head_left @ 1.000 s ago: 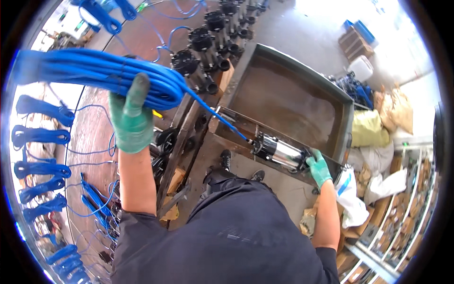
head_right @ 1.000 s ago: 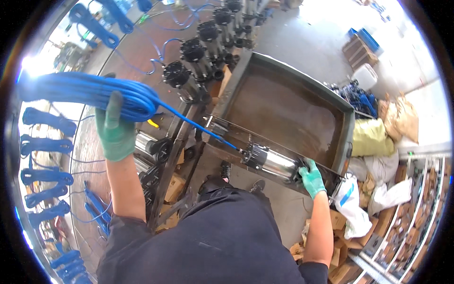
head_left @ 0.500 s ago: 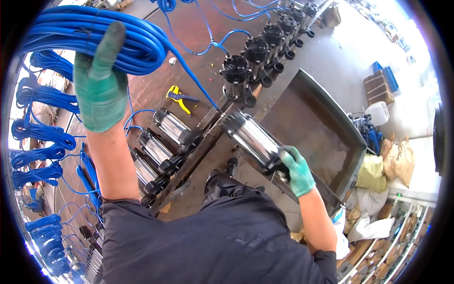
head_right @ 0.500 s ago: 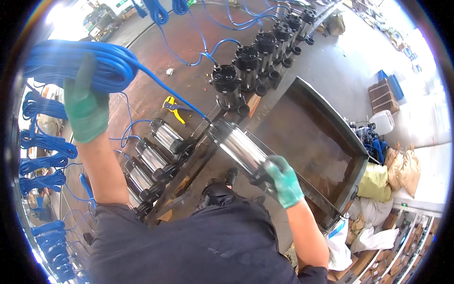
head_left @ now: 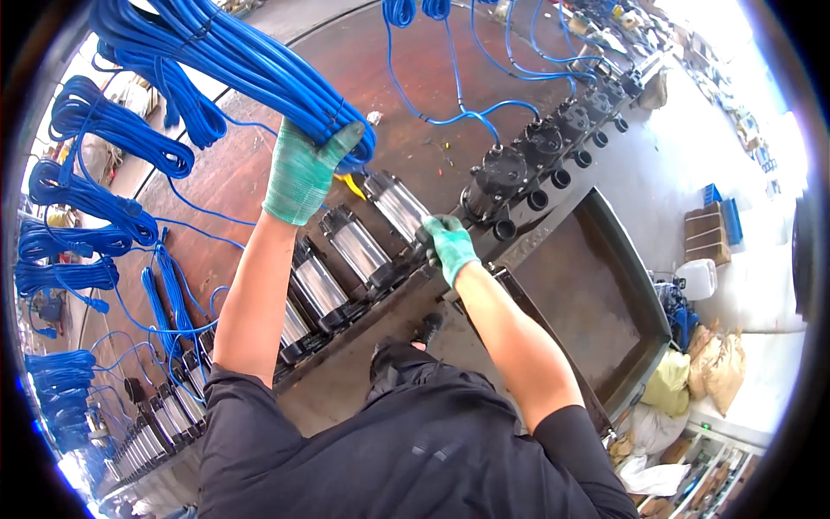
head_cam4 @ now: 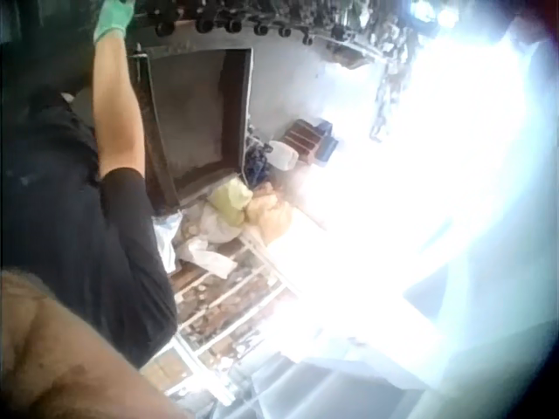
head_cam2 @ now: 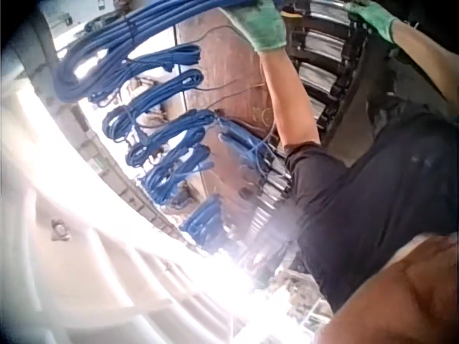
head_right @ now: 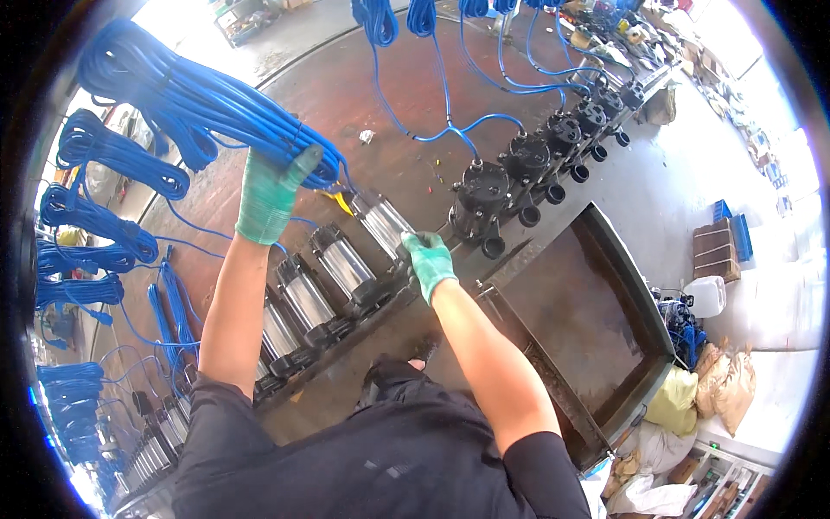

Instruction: The person picks up a pump from an assembly line, places it into a water tank to check for leaks while handling a blue air hose, and then returns the pump to the line.

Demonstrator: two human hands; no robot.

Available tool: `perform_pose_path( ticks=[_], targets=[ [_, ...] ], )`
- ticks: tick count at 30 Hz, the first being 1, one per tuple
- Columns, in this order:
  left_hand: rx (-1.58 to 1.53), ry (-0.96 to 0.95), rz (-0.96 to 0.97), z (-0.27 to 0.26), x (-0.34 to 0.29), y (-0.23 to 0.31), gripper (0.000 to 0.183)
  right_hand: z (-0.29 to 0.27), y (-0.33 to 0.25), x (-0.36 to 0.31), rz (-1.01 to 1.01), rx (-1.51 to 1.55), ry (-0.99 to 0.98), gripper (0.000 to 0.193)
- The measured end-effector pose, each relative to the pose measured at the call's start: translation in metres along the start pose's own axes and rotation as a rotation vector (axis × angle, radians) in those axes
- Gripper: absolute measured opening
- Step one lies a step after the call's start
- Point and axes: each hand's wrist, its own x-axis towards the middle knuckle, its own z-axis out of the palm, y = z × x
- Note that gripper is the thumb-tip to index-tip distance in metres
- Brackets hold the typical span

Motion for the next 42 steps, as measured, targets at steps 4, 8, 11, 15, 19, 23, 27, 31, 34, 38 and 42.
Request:
perform_pose_path(
  ticks=[4,8,11,15,19,23,27,31,34,38,42],
  targets=[
    [-0.042,0.040,-0.024,-0.004,-0.015,0.001,0.040,-0.013,0.009,0.014,0.051,-0.007,0.041,0.033],
    [-0.015,0.036,-0.100,-0.008,-0.032,0.005,0.042,-0.017,0.008,0.008,0.035,-0.108,-0.027,0.035],
    [0.063,0.004,-0.117,-0.026,-0.038,-0.011,0.055,-0.014,0.006,-0.004,-0.013,-0.135,-0.089,0.039],
    [0.208,0.042,-0.003,-0.018,-0.037,-0.036,0.051,-0.047,0.024,-0.002,-0.082,-0.123,-0.132,0.053],
    [0.439,0.100,0.108,-0.012,-0.023,-0.052,0.048,-0.103,0.030,-0.032,-0.011,-0.058,-0.057,0.045],
    [0.714,0.253,0.159,-0.022,0.011,-0.027,0.051,-0.160,0.046,-0.061,0.018,-0.038,-0.016,0.038],
    [0.850,0.423,0.137,-0.026,0.054,0.000,0.046,-0.209,0.058,-0.097,0.065,0.062,0.086,0.035],
    [0.942,0.518,0.099,-0.053,0.088,0.000,0.046,-0.230,0.070,-0.119,0.081,0.153,0.148,0.034],
    [0.936,0.500,0.000,-0.088,0.104,-0.019,0.047,-0.227,0.071,-0.131,0.051,0.162,0.170,0.031],
    [0.999,0.493,-0.020,-0.071,0.097,-0.029,0.047,-0.240,0.086,-0.147,0.001,0.142,0.197,0.035],
    [1.292,0.664,0.105,-0.094,0.090,-0.066,0.045,-0.231,0.082,-0.160,-0.030,0.189,0.236,0.026]
  ],
)
